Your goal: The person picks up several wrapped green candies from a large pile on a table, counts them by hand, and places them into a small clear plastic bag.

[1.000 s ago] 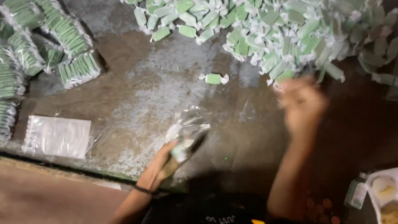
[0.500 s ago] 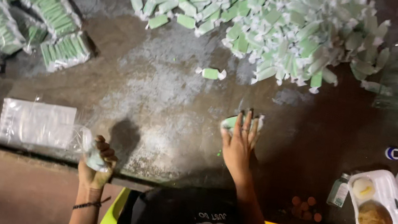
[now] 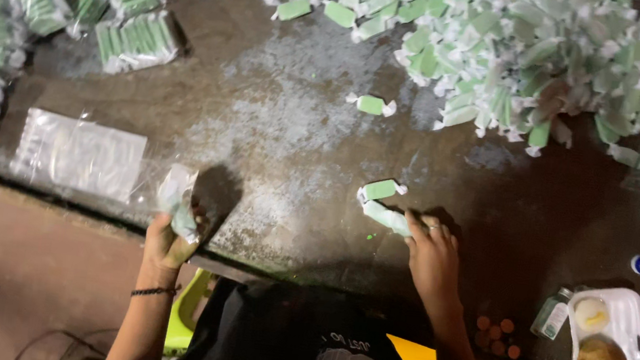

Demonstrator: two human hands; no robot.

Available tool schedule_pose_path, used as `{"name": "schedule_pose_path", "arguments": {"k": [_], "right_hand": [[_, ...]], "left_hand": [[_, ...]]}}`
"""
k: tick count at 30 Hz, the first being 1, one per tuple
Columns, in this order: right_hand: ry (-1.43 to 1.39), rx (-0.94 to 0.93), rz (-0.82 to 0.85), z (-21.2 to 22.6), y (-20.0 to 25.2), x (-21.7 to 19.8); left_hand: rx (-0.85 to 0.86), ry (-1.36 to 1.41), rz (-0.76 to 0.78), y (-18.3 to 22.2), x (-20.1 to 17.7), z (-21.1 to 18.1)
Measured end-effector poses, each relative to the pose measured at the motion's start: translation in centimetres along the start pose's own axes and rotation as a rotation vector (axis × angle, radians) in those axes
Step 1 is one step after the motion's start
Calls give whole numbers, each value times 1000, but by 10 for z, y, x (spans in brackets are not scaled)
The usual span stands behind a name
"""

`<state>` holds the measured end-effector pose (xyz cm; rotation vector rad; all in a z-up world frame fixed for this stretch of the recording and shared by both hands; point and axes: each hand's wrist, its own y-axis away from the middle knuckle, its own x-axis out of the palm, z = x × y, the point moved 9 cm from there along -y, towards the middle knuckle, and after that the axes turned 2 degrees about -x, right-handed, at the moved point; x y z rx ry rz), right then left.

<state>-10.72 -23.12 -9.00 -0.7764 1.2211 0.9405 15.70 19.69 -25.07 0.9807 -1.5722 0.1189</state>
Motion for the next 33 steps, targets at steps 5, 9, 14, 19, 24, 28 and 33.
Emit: {"name": "schedule_pose_path", "arguments": {"k": [5, 9, 14, 19, 24, 28, 33], "right_hand": [[-208, 120, 98, -18, 5, 20], [-395, 224, 156, 2, 1, 11], [-481, 30, -129, 46, -20, -21], [-231, -66, -160, 54, -13, 21], [-297, -104, -199, 60, -7, -4], [-292, -96, -176, 72, -3, -16], [-361, -107, -275, 79, -7, -35]], "left_hand": [[-17, -30, -5, 6, 33, 1], [-40, -43, 23, -5, 0, 3], [17, -32, -61, -7, -27, 5], [6, -16, -94, 6, -18, 10], [-19, 17, -146, 4, -17, 8], [-75, 43, -171, 7, -31, 15], [-103, 68, -127, -1, -52, 19]]}}
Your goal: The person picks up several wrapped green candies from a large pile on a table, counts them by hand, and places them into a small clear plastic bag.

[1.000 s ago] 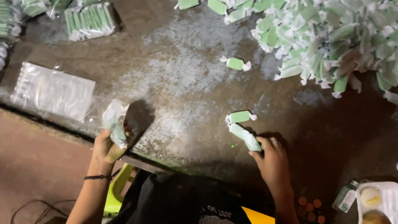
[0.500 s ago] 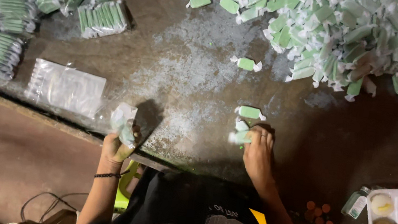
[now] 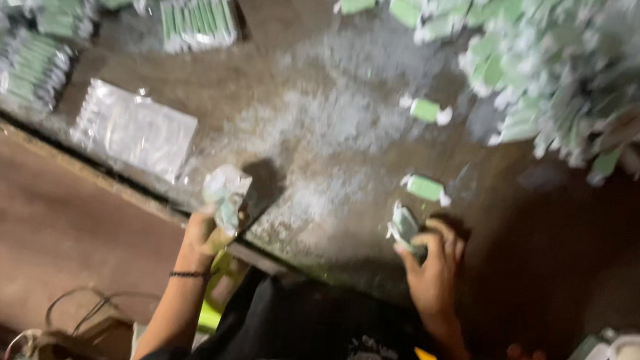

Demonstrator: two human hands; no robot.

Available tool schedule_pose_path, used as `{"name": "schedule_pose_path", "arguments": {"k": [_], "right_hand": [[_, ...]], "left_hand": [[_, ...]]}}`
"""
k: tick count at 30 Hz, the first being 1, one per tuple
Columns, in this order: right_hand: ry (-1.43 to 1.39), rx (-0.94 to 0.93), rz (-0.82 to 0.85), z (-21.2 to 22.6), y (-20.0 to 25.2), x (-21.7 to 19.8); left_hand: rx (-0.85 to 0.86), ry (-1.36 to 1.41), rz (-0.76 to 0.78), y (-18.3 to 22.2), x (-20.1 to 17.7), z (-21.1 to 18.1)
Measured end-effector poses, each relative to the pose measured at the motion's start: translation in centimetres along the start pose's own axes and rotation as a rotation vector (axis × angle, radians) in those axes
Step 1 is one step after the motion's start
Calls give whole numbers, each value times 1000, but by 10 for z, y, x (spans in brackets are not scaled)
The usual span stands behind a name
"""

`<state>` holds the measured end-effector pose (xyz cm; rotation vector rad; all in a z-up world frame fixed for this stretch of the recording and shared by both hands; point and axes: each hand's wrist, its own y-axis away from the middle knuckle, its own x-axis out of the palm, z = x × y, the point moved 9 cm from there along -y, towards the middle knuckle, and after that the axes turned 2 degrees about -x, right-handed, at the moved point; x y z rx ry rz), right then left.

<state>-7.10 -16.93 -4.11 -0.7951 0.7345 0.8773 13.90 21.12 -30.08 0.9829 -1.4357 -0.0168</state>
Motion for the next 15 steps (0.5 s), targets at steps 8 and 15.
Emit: {"name": "schedule_pose_path", "arguments": {"k": [8, 15], "right_hand": [[-8, 52, -30, -18, 2, 30], [237, -107, 64, -30, -3, 53]], "left_hand": [[-18, -7, -47, 7, 15, 0], [-17, -25, -14, 10, 15, -3]]}}
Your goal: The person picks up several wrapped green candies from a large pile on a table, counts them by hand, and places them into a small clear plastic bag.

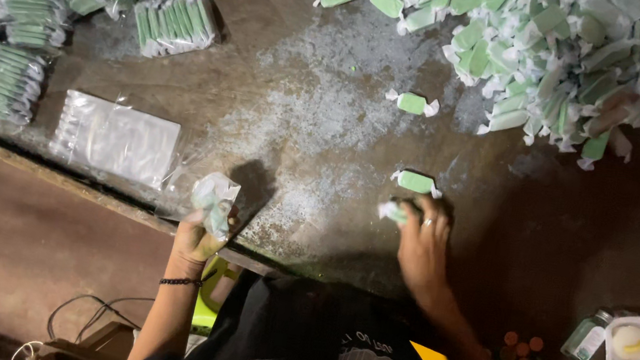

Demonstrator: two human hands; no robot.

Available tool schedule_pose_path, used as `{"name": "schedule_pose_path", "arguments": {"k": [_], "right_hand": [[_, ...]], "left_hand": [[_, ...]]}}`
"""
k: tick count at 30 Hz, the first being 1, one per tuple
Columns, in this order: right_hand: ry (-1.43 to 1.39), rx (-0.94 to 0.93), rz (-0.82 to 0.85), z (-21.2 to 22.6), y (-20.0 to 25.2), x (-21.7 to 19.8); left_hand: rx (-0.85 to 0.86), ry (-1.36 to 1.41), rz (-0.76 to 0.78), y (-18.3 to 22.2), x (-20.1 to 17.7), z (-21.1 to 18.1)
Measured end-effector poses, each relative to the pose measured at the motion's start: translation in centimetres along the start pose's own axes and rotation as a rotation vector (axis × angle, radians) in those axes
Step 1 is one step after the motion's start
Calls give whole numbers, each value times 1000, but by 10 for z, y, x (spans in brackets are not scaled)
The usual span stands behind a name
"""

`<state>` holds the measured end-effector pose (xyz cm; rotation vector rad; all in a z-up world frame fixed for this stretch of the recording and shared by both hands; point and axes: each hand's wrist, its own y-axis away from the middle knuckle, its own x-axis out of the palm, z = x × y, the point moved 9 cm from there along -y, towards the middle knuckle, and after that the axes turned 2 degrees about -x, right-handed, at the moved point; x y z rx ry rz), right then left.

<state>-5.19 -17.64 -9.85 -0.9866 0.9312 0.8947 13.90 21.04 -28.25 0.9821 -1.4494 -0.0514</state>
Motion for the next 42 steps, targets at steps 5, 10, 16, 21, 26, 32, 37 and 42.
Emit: {"name": "schedule_pose_path", "arguments": {"k": [5, 10, 16, 21, 26, 32, 37, 42], "right_hand": [[-48, -353, -55, 8, -58, -25], [65, -394, -212, -5, -98, -32], [33, -165, -4, -31, -122, 18], [-45, -340, 66, 4, -162, 11], [2, -282, -104, -42, -194, 24], [-110, -11, 99, -46, -146, 39], [19, -100, -42, -30, -130, 26], [-192, -78, -269, -46, -129, 2]], "left_hand": [[71, -35, -27, 3, 4, 3], [91, -55, 5, 4, 0, 8], [101, 26, 150, 6, 25, 10], [102, -20, 108, 0, 19, 11], [50, 73, 210, 5, 37, 13], [184, -158, 589, 88, 281, 17], [63, 13, -29, -37, 45, 62], [-7, 46, -313, -27, 107, 94]]}}
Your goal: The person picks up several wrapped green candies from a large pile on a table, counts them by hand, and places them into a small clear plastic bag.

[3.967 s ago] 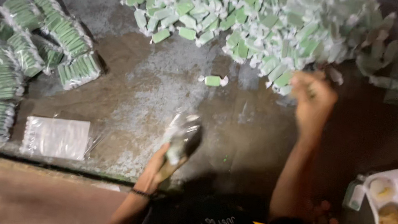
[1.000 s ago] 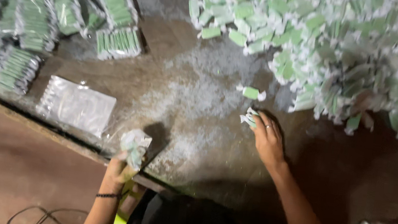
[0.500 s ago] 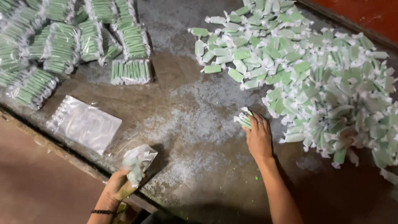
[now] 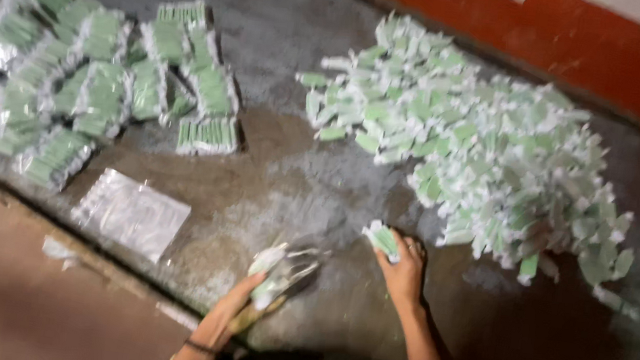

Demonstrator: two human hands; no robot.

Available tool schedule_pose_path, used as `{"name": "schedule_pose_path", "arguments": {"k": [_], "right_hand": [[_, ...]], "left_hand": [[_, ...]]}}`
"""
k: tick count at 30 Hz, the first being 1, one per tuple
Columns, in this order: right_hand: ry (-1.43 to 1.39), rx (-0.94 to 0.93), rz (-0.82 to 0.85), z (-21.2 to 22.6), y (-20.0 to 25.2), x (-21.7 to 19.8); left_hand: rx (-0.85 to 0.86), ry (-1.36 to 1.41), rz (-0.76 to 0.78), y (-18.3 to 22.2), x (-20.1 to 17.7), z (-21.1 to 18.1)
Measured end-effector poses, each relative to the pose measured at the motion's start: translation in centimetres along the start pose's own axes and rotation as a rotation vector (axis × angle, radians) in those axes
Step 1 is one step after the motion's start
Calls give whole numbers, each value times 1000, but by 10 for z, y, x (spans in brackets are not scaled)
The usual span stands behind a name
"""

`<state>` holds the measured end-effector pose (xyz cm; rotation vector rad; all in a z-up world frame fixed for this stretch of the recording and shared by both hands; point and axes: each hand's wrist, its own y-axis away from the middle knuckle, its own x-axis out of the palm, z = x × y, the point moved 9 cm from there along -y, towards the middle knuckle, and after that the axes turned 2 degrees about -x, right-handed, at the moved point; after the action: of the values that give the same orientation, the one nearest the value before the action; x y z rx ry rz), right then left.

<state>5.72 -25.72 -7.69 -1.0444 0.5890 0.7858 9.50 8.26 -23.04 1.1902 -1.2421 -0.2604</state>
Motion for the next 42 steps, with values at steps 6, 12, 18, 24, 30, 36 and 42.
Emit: {"name": "schedule_pose_path", "arguments": {"k": [6, 12, 18, 24, 30, 36, 42], "right_hand": [[-155, 245, -181, -1, 32, -35], [-445, 222, -186, 30, 23, -96], [-554, 358, -149, 10, 51, -87], [-612, 287, -5, 38, 54, -97], [-706, 201, 318, 63, 40, -96], [-913, 173, 362, 66, 54, -60], [-1078, 268, 648, 55, 97, -12]], "left_hand": [[134, -720, -9, 52, 81, 5], [295, -949, 52, 39, 93, 2], [234, -887, 96, 27, 91, 3], [212, -980, 119, 24, 102, 13], [171, -1058, 235, 25, 123, 33], [85, -1184, 345, 23, 125, 55], [33, -1275, 422, 30, 130, 68]]}}
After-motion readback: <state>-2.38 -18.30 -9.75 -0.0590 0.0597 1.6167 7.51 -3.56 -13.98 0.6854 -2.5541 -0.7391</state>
